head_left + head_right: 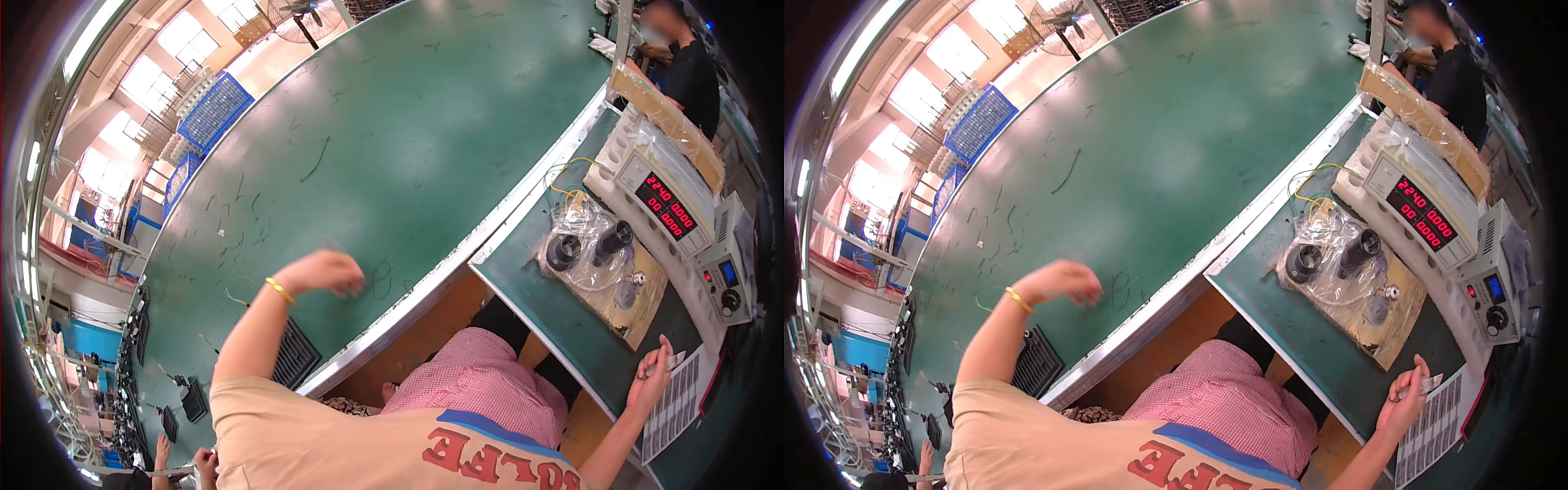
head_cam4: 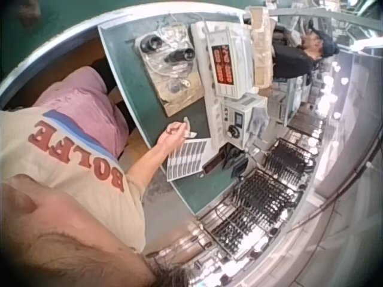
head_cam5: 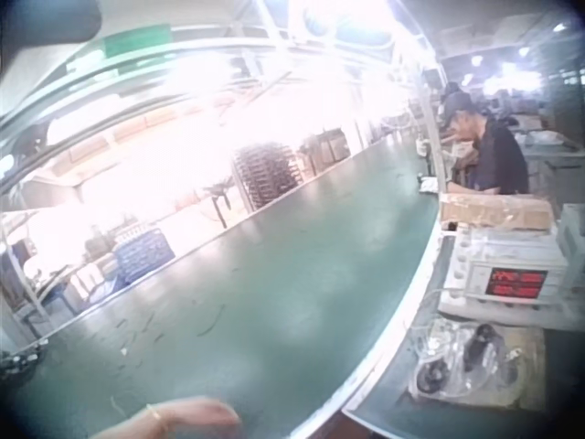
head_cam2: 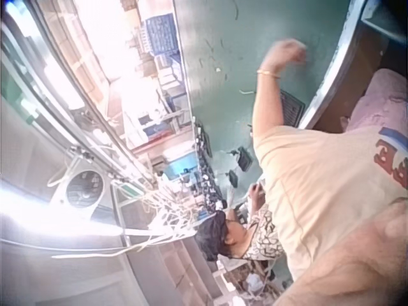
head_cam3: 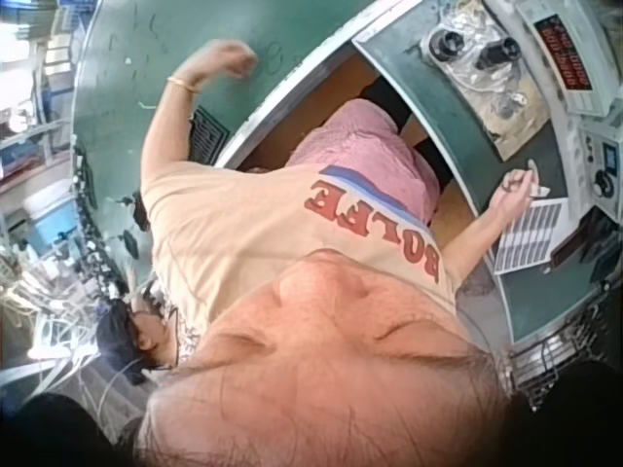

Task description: The person tests floodlights by picking them from a conveyor belt, touching their electrical wires to the terminals on a testing station, and placing the tested floodlights back onto the conveyor belt.

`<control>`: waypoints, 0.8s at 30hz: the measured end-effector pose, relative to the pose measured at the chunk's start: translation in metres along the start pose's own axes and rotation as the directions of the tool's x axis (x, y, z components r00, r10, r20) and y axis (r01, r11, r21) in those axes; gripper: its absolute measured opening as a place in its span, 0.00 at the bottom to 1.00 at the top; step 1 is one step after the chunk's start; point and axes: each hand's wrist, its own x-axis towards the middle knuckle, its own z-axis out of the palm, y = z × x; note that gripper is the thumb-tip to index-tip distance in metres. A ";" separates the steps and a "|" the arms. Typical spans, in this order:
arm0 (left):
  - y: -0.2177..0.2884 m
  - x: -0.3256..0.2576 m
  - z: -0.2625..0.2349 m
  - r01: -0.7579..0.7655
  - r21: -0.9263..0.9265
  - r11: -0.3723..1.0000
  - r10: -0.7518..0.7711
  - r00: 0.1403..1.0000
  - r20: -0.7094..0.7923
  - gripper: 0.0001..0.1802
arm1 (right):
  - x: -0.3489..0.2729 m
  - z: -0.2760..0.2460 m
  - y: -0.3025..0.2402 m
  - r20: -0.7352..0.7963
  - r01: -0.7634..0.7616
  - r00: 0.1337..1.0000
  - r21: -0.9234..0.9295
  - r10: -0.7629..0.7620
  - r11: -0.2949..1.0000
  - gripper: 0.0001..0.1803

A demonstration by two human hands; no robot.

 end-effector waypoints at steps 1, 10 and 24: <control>-0.001 0.006 0.018 0.071 -0.126 0.989 -0.033 0.959 0.281 0.13 | 0.000 0.001 0.000 -0.004 -0.006 1.000 -0.010 0.006 1.000 0.14; 0.005 0.048 -0.004 -0.458 0.084 0.885 0.337 0.505 -0.795 0.13 | -0.004 -0.003 0.000 0.001 0.015 1.000 -0.026 -0.015 1.000 0.13; 0.006 0.060 0.016 -0.564 -0.212 0.798 0.261 0.641 -0.722 0.17 | -0.004 0.003 0.003 0.012 0.073 0.997 -0.160 -0.072 0.984 0.14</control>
